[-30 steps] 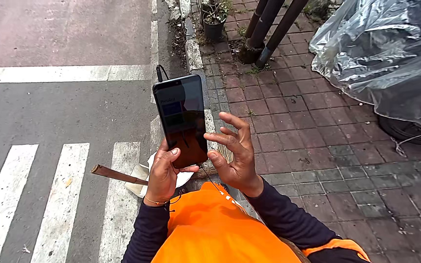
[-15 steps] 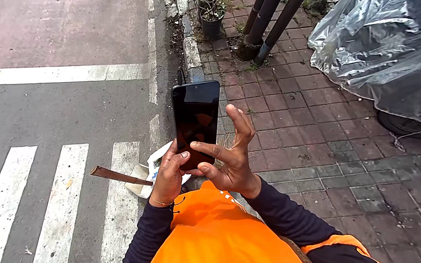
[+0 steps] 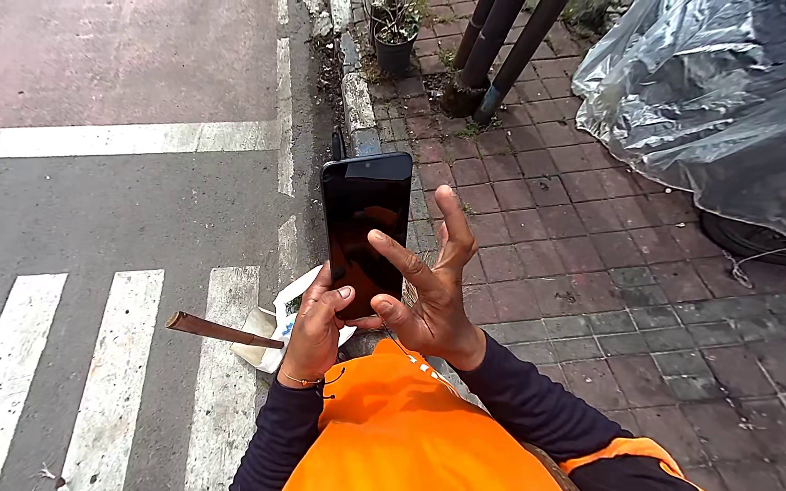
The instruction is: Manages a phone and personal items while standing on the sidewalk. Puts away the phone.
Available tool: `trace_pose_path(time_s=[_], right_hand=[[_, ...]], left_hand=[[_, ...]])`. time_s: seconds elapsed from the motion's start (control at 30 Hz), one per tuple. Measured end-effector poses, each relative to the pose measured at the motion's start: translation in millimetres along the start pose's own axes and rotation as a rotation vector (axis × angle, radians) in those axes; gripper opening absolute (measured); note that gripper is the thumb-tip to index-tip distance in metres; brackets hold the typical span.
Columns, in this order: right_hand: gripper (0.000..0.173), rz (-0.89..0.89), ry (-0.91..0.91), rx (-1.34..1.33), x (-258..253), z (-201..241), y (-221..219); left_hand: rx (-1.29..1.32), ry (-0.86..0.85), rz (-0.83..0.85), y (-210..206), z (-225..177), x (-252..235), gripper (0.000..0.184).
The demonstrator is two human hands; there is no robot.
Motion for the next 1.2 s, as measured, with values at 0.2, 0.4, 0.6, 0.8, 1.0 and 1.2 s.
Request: trace_pose_path(time_s=[0.2, 0.4, 0.6, 0.8, 1.0, 1.2], right_hand=[[0.049, 0.023, -0.045, 0.046, -9.7, 0.1, -1.6], [0.048, -0.021, -0.011, -0.041, -5.3, 2.1, 0.5], [0.042, -0.050, -0.038, -0.088, -1.0, -7.2, 4.5], [0.039, -0.051, -0.054, -0.094, 0.1, -11.5, 6.7], [0.037, -0.043, -0.054, -0.094, 0.2, -12.4, 5.7], [0.038, -0.037, -0.061, -0.081, 1.1, -10.9, 5.6]], left_hand=[[0.003, -0.003, 0.038, -3.0, 0.5, -0.3, 0.024], [0.021, -0.007, 0.026, 0.3, -1.6, 2.1, 0.025], [0.035, -0.008, -0.033, 8.4, -5.0, 3.7, 0.028], [0.026, -0.009, -0.060, 13.1, -8.7, 4.3, 0.029], [0.019, -0.019, -0.071, 14.7, -10.8, 5.6, 0.029], [0.014, -0.008, -0.072, 13.2, -7.9, 7.1, 0.028]])
Point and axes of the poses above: each hand's wrist, its own x-axis away from the middle knuckle, its own y-axis out of the back of the hand, z = x × y, the point moved 8 cm from there along -x, towards the middle knuckle, and after that the axes turned 11 degrees about z, right-handed, at the moved point
